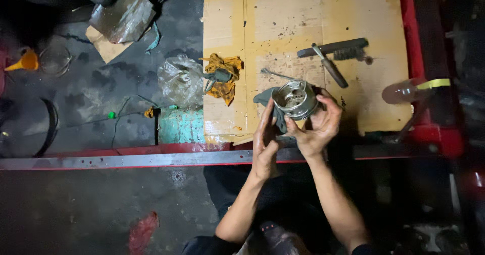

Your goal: The person holds a metal piston and scrubs its interior with a thin metal tool, then wipes the piston with a dark cloth. The person rotates the piston to clean different areas, including the top surface and ring grooves.

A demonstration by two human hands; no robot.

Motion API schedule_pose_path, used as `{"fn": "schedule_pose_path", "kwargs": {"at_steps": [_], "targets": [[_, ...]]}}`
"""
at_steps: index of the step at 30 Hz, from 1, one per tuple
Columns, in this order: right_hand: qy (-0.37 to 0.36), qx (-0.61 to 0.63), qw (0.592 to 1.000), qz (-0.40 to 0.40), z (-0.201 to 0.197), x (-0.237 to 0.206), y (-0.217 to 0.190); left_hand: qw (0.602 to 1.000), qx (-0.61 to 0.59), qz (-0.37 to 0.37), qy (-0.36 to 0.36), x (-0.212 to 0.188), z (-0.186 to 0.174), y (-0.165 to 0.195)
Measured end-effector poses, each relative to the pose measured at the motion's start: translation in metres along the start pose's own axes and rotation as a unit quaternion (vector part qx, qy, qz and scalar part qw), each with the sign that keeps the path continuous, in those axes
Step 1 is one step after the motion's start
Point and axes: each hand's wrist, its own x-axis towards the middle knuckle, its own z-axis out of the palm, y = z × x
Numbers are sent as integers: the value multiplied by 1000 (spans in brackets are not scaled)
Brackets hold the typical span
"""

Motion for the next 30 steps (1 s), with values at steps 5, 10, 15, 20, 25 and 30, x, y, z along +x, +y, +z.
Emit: {"fn": "schedule_pose_path", "kwargs": {"at_steps": [5,10,15,20,25,30], "targets": [[8,-42,998,-40,5,0,-30,1000,-5,20,4,1,15,28],[19,-10,999,-35,8,9,-58,999,-12,-46,-8,-5,32,65],[27,16,999,-4,14,10,-77,999,-31,-35,-27,-3,38,87],[28,-83,994,-63,16,5,-87,999,13,-13,-29,-10,26,86],[-5,-121,985,-122,9,13,-94,994,84,-70,27,-18,0,93],[-58,-118,977,-165,10,16,-105,974,219,20,58,-6,-35,119]]}}
